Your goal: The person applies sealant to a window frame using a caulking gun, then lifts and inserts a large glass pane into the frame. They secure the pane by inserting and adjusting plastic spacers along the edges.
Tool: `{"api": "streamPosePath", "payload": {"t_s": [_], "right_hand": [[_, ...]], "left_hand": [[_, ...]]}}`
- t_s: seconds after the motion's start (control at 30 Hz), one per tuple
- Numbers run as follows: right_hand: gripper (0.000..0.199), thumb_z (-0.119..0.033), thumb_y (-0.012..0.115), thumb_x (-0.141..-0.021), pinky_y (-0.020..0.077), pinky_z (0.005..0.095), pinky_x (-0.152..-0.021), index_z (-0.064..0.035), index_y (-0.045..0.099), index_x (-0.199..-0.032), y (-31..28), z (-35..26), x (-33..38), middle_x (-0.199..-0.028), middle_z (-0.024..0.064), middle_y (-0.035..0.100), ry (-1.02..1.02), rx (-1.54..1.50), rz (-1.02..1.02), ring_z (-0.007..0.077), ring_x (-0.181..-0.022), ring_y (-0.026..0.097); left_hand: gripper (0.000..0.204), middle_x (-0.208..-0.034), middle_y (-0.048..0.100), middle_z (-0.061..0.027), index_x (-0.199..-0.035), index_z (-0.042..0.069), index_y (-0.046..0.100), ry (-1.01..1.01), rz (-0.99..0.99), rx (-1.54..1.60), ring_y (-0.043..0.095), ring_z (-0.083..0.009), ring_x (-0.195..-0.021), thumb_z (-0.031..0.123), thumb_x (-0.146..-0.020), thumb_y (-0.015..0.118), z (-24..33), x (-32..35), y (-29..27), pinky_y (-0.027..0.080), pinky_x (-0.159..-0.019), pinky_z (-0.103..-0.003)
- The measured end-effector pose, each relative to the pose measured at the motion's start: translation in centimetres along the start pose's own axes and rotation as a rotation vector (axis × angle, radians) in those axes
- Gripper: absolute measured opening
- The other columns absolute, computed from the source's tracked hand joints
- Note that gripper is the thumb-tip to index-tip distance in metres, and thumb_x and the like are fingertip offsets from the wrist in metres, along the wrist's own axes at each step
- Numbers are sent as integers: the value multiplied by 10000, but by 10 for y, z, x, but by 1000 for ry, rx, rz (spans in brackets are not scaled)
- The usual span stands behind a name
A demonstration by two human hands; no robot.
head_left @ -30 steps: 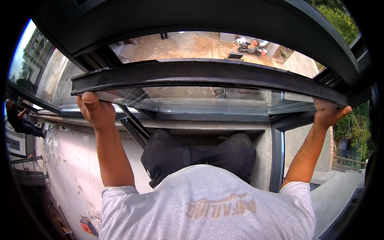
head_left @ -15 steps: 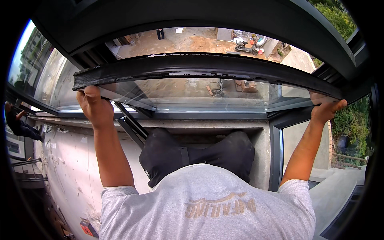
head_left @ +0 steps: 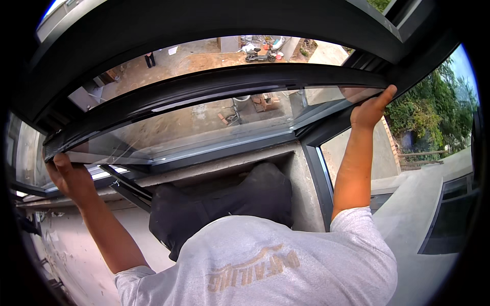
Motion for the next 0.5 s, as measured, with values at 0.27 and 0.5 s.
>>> {"api": "streamPosePath", "payload": {"t_s": [0.27, 0.5], "right_hand": [[638, -563, 498, -1018, 426, 434, -1125, -46, 548, -1388, 0, -18, -2, -1384, 116, 618, 75, -60, -199, 280, -1273, 588], [612, -547, 512, -998, 427, 429, -1108, -44, 582, -1339, 4, -17, -3, -1345, 97, 635, 40, -46, -104, 269, -1237, 599]], "left_hand": [[939, -1394, 576, -206, -1448, -28, 494, 42, 64, -143, 619, -337, -1248, 711, -899, 675, -15, -8, -8, 541, -1067, -464], [995, -1371, 590, -205, -1444, -31, 499, 37, 86, -195, 640, -333, -1211, 776, -876, 631, -20, -8, -13, 550, -1045, -456]]}}
Point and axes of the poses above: each hand's wrist, its own x-axis away from the middle knuckle, its own y-axis out of the palm, z = x × y, the point moved 3 cm from there along -x, towards the middle knuckle
